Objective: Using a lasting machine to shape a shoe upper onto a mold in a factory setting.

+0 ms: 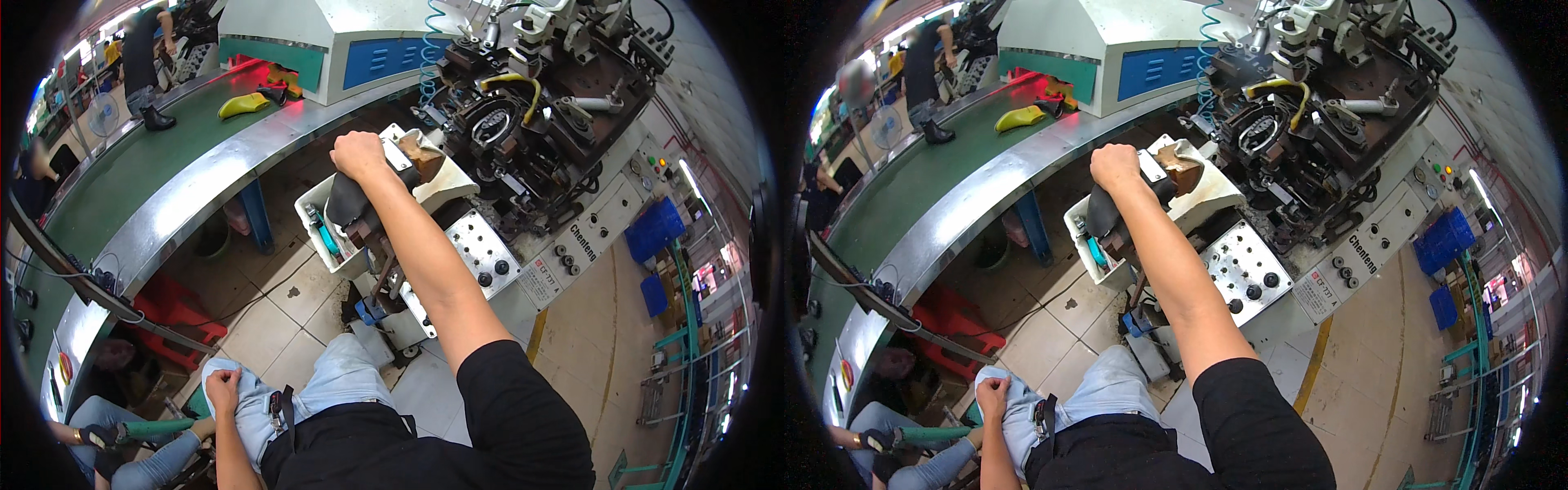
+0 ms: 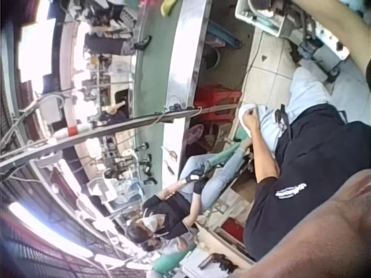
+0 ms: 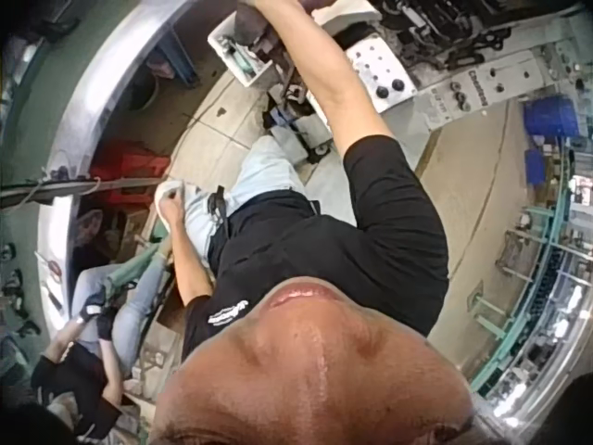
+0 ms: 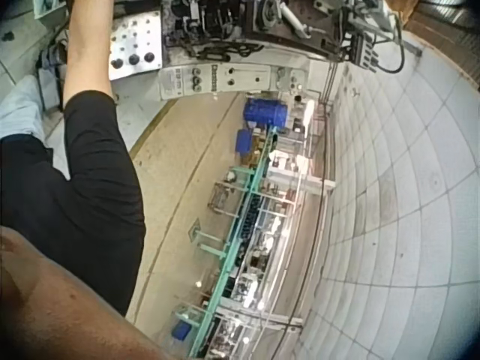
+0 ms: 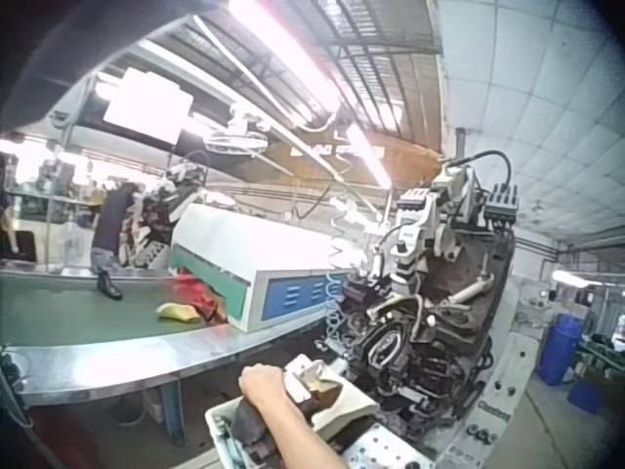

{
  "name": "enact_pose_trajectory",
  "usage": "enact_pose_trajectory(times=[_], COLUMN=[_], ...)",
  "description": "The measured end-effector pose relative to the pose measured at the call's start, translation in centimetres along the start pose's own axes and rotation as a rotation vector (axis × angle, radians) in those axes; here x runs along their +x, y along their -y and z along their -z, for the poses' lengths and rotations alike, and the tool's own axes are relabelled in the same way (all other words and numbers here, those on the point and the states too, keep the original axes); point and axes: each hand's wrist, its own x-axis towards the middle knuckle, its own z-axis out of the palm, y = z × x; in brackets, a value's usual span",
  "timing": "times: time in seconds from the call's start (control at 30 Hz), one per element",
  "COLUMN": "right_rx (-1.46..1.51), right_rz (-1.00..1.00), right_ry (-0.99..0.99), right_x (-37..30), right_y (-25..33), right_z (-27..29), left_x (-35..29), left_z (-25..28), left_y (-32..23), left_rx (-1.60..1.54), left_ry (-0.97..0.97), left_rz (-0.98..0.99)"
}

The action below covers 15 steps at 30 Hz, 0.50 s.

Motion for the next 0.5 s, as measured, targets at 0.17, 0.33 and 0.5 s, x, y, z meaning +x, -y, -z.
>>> enact_pose_trajectory(times=[0.17, 0.33, 0.5], right_rx=[-0.005, 0.011, 0.009], right_rz=[0.004, 0.012, 0.014], right_ry=[-0.043, -0.055, -0.047], right_x=[-0.1, 0.0, -0.1], right_y=[-0.4, -0.2, -0.3], right_z=[-0.4, -0.4, -0.4], left_x=[0.0, 0.2, 0.2], left_z=[0.0, -0.3, -0.1], left_y=[-0.7, 0.2, -0.5], left_rx=[-0.022, 0.008, 0.004], left_ry=[0.026, -0.015, 0.016], left_rz=[0.002, -0.026, -0.001])
